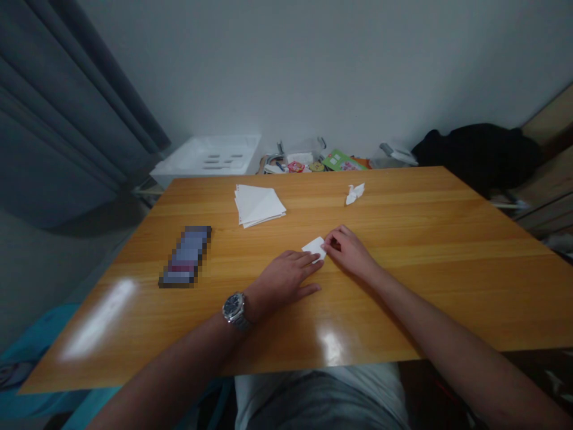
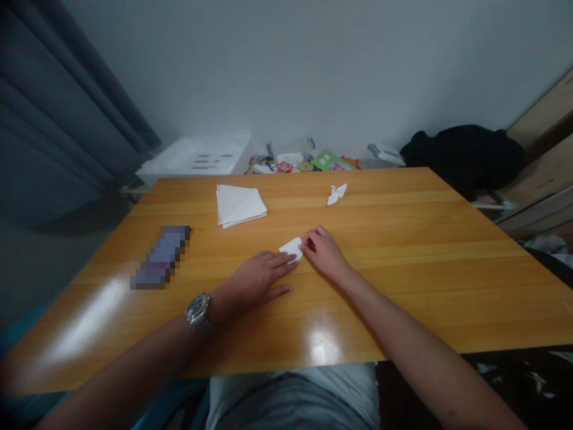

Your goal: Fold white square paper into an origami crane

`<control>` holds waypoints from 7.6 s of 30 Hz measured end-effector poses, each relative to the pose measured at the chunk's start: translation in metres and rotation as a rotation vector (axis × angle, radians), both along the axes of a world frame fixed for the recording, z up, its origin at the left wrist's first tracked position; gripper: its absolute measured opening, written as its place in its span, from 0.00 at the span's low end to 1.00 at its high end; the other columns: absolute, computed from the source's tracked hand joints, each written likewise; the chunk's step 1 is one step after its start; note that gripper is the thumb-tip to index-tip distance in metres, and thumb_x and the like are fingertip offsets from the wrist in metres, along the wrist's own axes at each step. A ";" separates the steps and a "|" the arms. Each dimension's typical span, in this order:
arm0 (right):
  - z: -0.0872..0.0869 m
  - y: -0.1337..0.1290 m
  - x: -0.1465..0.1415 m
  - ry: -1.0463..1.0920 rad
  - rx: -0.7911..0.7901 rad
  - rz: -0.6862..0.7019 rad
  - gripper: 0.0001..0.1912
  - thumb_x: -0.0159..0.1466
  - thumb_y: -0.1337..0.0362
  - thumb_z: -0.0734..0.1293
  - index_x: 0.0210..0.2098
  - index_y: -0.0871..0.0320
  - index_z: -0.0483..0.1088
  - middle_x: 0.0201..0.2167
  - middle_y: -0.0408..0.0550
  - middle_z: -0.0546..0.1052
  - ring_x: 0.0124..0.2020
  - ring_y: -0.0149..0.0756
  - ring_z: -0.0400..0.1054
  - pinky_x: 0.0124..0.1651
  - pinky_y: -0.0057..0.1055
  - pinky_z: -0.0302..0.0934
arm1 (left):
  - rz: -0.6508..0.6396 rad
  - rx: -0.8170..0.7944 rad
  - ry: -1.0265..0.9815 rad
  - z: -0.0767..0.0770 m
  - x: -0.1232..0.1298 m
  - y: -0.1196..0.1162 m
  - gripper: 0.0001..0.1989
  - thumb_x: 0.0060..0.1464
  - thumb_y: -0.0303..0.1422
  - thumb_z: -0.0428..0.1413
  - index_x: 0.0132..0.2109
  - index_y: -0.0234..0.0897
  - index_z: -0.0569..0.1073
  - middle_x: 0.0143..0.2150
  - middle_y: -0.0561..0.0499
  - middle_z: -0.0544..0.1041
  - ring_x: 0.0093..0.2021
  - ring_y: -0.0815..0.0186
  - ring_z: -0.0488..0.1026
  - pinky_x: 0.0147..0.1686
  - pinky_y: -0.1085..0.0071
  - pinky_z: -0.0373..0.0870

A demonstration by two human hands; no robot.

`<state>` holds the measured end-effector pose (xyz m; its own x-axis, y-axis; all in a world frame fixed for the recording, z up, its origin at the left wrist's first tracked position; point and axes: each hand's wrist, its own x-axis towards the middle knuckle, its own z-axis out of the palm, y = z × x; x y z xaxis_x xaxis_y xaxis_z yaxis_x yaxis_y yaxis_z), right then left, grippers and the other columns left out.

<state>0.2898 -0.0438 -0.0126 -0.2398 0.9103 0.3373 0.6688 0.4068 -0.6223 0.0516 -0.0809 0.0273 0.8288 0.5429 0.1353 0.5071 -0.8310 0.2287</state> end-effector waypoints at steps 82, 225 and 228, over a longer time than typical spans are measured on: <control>0.016 -0.018 -0.010 -0.184 0.154 0.304 0.07 0.71 0.67 0.64 0.42 0.57 0.74 0.39 0.52 0.79 0.42 0.41 0.72 0.47 0.38 0.67 | 0.434 0.008 -0.212 -0.014 0.008 0.023 0.07 0.66 0.34 0.53 0.40 0.38 0.73 0.41 0.48 0.76 0.43 0.61 0.72 0.44 0.66 0.70; 0.023 -0.031 -0.030 0.669 -0.362 0.153 0.13 0.64 0.53 0.70 0.38 0.56 0.69 0.30 0.43 0.75 0.29 0.33 0.71 0.34 0.31 0.69 | 0.462 -0.738 -1.004 -0.014 0.018 0.013 0.12 0.57 0.38 0.61 0.44 0.33 0.75 0.41 0.45 0.81 0.39 0.64 0.79 0.41 0.69 0.76; 0.024 -0.032 -0.030 0.677 -0.371 0.163 0.13 0.64 0.52 0.69 0.39 0.55 0.69 0.31 0.43 0.74 0.29 0.33 0.70 0.33 0.31 0.68 | 0.458 -0.705 -0.988 -0.013 0.018 0.011 0.12 0.59 0.38 0.60 0.44 0.33 0.75 0.40 0.46 0.81 0.37 0.65 0.78 0.39 0.71 0.76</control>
<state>0.2595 -0.0757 0.0111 -0.2309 0.9630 0.1391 0.0451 0.1534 -0.9871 0.0699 -0.0698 0.0140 0.2638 0.9528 0.1501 0.0779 -0.1761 0.9813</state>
